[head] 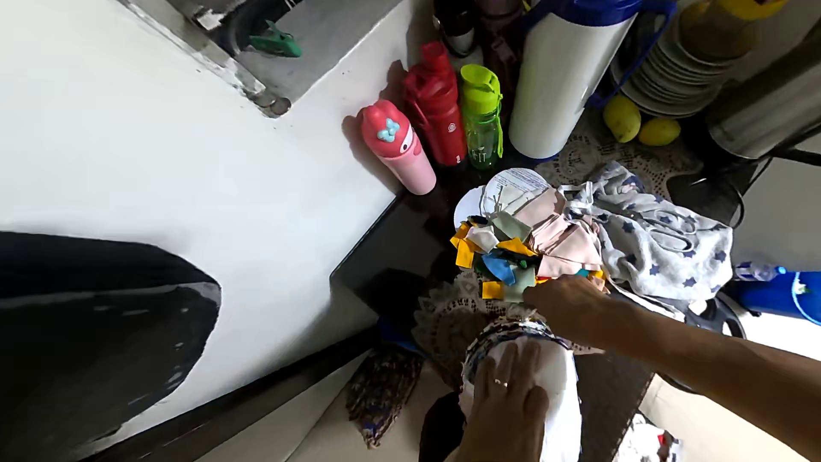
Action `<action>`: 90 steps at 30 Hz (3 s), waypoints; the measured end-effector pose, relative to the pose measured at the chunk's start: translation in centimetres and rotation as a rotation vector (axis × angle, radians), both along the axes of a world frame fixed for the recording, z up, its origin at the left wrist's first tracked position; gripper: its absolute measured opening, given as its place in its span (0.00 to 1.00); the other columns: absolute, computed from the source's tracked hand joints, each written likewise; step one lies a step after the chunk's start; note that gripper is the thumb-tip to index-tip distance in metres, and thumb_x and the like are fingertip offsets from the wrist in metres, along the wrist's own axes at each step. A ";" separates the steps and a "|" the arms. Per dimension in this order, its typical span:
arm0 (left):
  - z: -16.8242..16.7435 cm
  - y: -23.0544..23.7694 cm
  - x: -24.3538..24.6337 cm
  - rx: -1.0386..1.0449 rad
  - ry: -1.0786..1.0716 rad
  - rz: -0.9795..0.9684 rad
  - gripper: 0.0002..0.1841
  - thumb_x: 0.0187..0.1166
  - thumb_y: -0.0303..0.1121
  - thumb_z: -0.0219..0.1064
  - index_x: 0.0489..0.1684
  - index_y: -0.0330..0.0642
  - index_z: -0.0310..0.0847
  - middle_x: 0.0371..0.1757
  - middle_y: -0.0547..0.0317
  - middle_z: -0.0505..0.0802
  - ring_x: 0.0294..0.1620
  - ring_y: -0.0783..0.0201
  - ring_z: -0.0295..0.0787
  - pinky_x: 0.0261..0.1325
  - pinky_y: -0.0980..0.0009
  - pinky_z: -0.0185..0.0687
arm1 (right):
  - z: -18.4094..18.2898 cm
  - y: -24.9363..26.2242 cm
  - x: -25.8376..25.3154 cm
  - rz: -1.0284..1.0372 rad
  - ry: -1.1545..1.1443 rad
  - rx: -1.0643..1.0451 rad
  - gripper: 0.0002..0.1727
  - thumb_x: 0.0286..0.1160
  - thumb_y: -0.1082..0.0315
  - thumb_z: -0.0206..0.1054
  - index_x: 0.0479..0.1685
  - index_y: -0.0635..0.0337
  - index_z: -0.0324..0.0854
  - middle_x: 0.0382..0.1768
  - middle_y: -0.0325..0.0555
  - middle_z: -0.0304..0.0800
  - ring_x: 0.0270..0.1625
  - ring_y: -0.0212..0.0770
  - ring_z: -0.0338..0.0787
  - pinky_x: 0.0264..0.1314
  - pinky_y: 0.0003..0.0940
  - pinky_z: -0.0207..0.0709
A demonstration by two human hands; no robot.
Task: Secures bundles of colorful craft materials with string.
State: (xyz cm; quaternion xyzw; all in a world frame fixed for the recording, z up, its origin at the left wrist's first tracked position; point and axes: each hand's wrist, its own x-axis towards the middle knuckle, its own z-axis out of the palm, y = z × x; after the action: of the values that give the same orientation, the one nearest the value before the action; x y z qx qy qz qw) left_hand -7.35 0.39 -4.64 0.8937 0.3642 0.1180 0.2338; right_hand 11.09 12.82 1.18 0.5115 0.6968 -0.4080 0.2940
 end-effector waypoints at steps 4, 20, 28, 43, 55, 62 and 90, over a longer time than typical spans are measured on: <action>0.4 0.4 0.4 -0.108 -0.017 -0.002 0.04 0.72 0.29 0.67 0.30 0.40 0.87 0.73 0.38 0.85 0.78 0.37 0.78 0.76 0.30 0.63 | 0.1 2.1 -0.4 0.178 -0.176 -0.033 0.12 0.84 0.82 0.51 0.52 0.79 0.79 0.52 0.72 0.85 0.58 0.70 0.87 0.54 0.61 0.79; -2.5 3.1 0.2 0.027 -0.047 -0.010 0.14 0.80 0.40 0.51 0.29 0.47 0.81 0.64 0.46 0.91 0.67 0.48 0.87 0.65 0.51 0.80 | 1.5 5.3 -2.7 -0.119 0.027 -0.209 0.12 0.84 0.70 0.59 0.48 0.74 0.81 0.53 0.70 0.84 0.61 0.68 0.84 0.54 0.67 0.74; -3.1 2.6 0.3 -0.003 -0.182 0.106 0.12 0.73 0.37 0.59 0.36 0.44 0.90 0.56 0.41 0.91 0.61 0.43 0.89 0.63 0.47 0.82 | 3.0 -0.8 -3.7 -0.325 -0.006 -0.128 0.15 0.89 0.69 0.51 0.56 0.68 0.80 0.54 0.65 0.86 0.61 0.65 0.87 0.55 0.62 0.78; -4.1 0.8 0.4 -0.171 -0.453 0.291 0.10 0.74 0.31 0.62 0.34 0.37 0.90 0.59 0.36 0.87 0.66 0.37 0.81 0.71 0.44 0.73 | -1.2 -13.8 -7.7 -1.010 0.104 0.575 0.14 0.85 0.66 0.56 0.49 0.66 0.85 0.33 0.56 0.90 0.38 0.57 0.92 0.39 0.56 0.81; -6.4 -0.5 0.5 -0.120 -0.679 0.195 0.12 0.78 0.31 0.59 0.30 0.31 0.83 0.60 0.37 0.90 0.70 0.46 0.84 0.81 0.52 0.67 | -4.3 -18.2 -7.6 -0.997 0.256 0.934 0.13 0.80 0.68 0.58 0.40 0.62 0.90 0.29 0.49 0.91 0.30 0.47 0.91 0.31 0.48 0.81; -6.7 -1.1 -0.2 -0.025 -0.679 0.169 0.07 0.79 0.26 0.60 0.33 0.33 0.81 0.55 0.36 0.88 0.69 0.49 0.82 0.77 0.65 0.73 | -6.2 -19.3 -7.2 -0.970 0.353 1.049 0.14 0.81 0.67 0.57 0.38 0.61 0.89 0.27 0.47 0.89 0.28 0.44 0.89 0.30 0.44 0.78; 2.2 7.2 1.5 -0.777 -0.089 -0.072 0.13 0.90 0.36 0.57 0.43 0.39 0.85 0.37 0.58 0.90 0.37 0.66 0.84 0.43 0.61 0.79 | -5.4 -18.0 -2.6 -0.960 0.589 0.831 0.11 0.79 0.67 0.68 0.31 0.65 0.89 0.24 0.46 0.86 0.27 0.41 0.84 0.32 0.45 0.78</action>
State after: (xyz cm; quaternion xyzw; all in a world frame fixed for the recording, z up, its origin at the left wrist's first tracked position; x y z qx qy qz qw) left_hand -5.88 7.60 -2.46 0.7449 0.3399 0.0018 0.5742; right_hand 8.52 -5.18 -4.17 0.7009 0.5428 -0.3143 -0.3396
